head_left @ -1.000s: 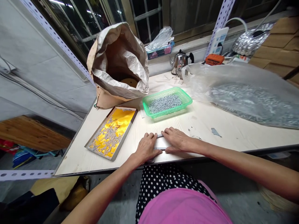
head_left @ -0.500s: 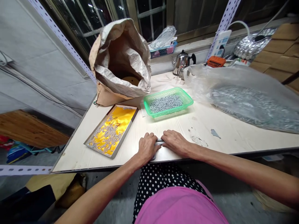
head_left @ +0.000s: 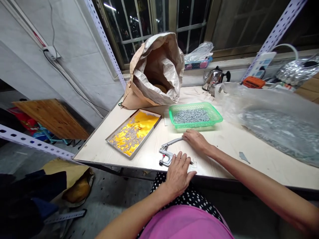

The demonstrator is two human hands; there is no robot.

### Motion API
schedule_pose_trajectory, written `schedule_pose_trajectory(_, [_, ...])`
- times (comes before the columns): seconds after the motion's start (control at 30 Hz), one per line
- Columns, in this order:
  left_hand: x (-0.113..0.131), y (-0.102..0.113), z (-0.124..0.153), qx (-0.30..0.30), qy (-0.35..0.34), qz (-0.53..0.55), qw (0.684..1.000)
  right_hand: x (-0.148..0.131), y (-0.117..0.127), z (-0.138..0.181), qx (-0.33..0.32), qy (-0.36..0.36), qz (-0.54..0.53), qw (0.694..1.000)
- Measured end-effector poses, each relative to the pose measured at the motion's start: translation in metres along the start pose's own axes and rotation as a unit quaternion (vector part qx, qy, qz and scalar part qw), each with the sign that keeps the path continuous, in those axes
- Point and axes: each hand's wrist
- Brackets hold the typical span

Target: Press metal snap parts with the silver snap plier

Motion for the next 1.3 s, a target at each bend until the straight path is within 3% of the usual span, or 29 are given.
schedule_pose_trajectory(0.1, [-0.001,0.000,-0.002,0.002,0.004,0.010,1.000,-0.020,0.004,-0.013,-0.007,0.009,0.002,1.000])
schedule_pose_trajectory(0.2, [-0.002,-0.002,0.000,0.008,0.010,0.028,1.000,-0.054,0.009,-0.016,-0.030,0.142,-0.034,0.989])
schedule_pose_trajectory(0.3, [-0.002,-0.007,0.004,0.000,0.019,0.046,0.999,-0.086,0.014,-0.017,-0.057,0.293,-0.047,0.953])
schedule_pose_trajectory(0.47, [-0.003,-0.015,0.010,-0.011,0.020,0.085,0.996,-0.111,0.009,-0.025,-0.061,0.372,-0.021,0.926])
schedule_pose_trajectory(0.6, [-0.004,-0.010,0.009,-0.023,0.039,0.104,0.993,-0.119,0.011,-0.034,-0.042,0.326,-0.099,0.939])
schedule_pose_trajectory(0.7, [-0.007,0.000,0.005,-0.016,0.023,0.106,0.994,-0.108,0.038,-0.044,0.063,0.252,-0.182,0.948])
schedule_pose_trajectory(0.83, [-0.010,0.009,-0.002,-0.018,-0.013,0.119,0.993,-0.045,0.086,-0.072,0.238,0.122,-0.136,0.954])
schedule_pose_trajectory(0.9, [-0.010,0.014,-0.004,-0.018,-0.017,0.134,0.991,-0.004,0.096,-0.085,0.246,0.057,-0.046,0.966])
schedule_pose_trajectory(1.0, [-0.016,0.034,-0.005,0.006,-0.022,0.151,0.988,0.034,0.090,-0.083,0.180,-0.007,0.068,0.981])
schedule_pose_trajectory(1.1, [-0.050,0.069,-0.009,0.056,0.029,0.132,0.989,0.024,0.074,-0.052,0.178,0.029,0.046,0.983])
schedule_pose_trajectory(1.23, [-0.135,0.115,-0.024,0.074,0.216,-0.012,0.973,-0.032,0.050,0.008,0.148,0.080,-0.108,0.980])
schedule_pose_trajectory(1.3, [-0.176,0.127,-0.033,0.052,0.270,-0.073,0.959,-0.054,0.032,0.032,0.140,0.074,-0.148,0.976])
Point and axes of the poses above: each hand's wrist, its own z-axis away from the middle knuckle, its own y-axis out of the back of the hand, x = y × z, and after that the axes turned 3 degrees about x, right-handed
